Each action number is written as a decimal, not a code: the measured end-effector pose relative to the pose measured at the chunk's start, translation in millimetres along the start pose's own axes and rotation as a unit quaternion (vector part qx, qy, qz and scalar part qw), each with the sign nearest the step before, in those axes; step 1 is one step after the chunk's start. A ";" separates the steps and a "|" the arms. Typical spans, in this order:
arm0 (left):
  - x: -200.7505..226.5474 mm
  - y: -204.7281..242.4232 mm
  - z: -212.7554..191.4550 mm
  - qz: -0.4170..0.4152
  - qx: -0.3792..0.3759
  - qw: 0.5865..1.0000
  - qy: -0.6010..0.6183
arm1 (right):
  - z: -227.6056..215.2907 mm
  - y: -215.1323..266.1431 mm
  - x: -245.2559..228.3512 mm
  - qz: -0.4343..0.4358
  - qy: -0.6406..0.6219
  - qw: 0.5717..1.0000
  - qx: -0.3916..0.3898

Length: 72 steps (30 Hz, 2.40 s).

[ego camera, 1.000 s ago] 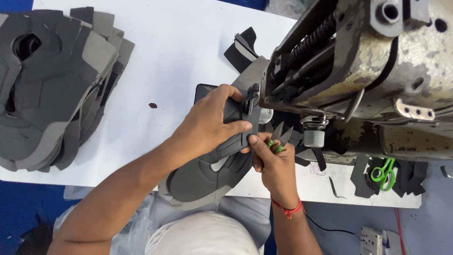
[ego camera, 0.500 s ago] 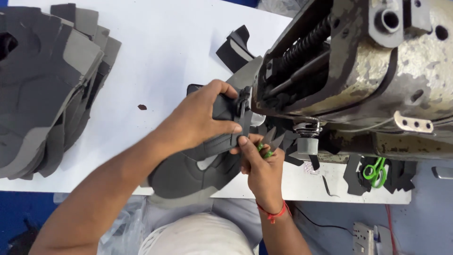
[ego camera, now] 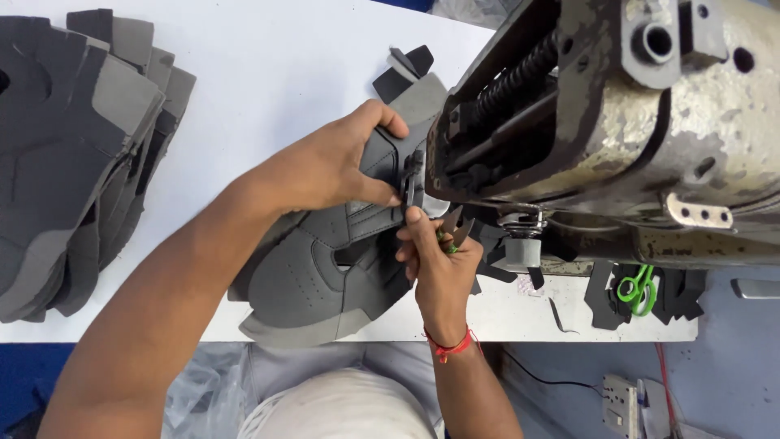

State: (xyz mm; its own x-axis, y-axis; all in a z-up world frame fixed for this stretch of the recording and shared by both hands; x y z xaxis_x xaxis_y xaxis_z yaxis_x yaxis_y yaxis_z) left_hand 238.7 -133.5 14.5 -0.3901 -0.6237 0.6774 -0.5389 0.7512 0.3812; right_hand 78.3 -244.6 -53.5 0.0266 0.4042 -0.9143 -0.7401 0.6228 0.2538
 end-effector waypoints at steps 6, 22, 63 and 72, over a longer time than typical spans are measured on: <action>-13.2 -13.1 6.5 0.068 0.028 0.981 0.181 | -6.6 14.1 -27.9 -0.017 0.198 0.980 -0.021; -13.2 38.2 59.1 0.062 0.296 0.820 0.486 | -44.9 80.0 -86.1 -0.266 0.173 0.945 -0.081; -160.2 10.4 -10.8 -0.045 0.215 0.899 0.380 | -79.6 12.3 -91.5 -0.228 0.224 0.948 0.001; -41.3 168.3 -69.7 0.057 0.597 0.795 -0.091 | -85.8 102.4 -124.6 -0.365 0.386 0.847 0.016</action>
State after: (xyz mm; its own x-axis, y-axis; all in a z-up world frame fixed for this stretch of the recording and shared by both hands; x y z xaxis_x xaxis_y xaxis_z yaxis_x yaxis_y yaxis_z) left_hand 216.2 33.8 94.6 -0.5305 -0.6685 0.5212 -0.7747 0.1327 -0.6183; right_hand -58.5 -288.7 59.3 0.0127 -0.6479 -0.7616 -0.6968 0.5406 -0.4715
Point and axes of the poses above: each hand's wrist, its own y-axis away from the middle knuckle, its own z-axis out of the palm, x = y × z, the point moved 7 cm from there along -y, towards the middle knuckle, and after that the axes turned 14 degrees about -y, right-handed, at the moved point
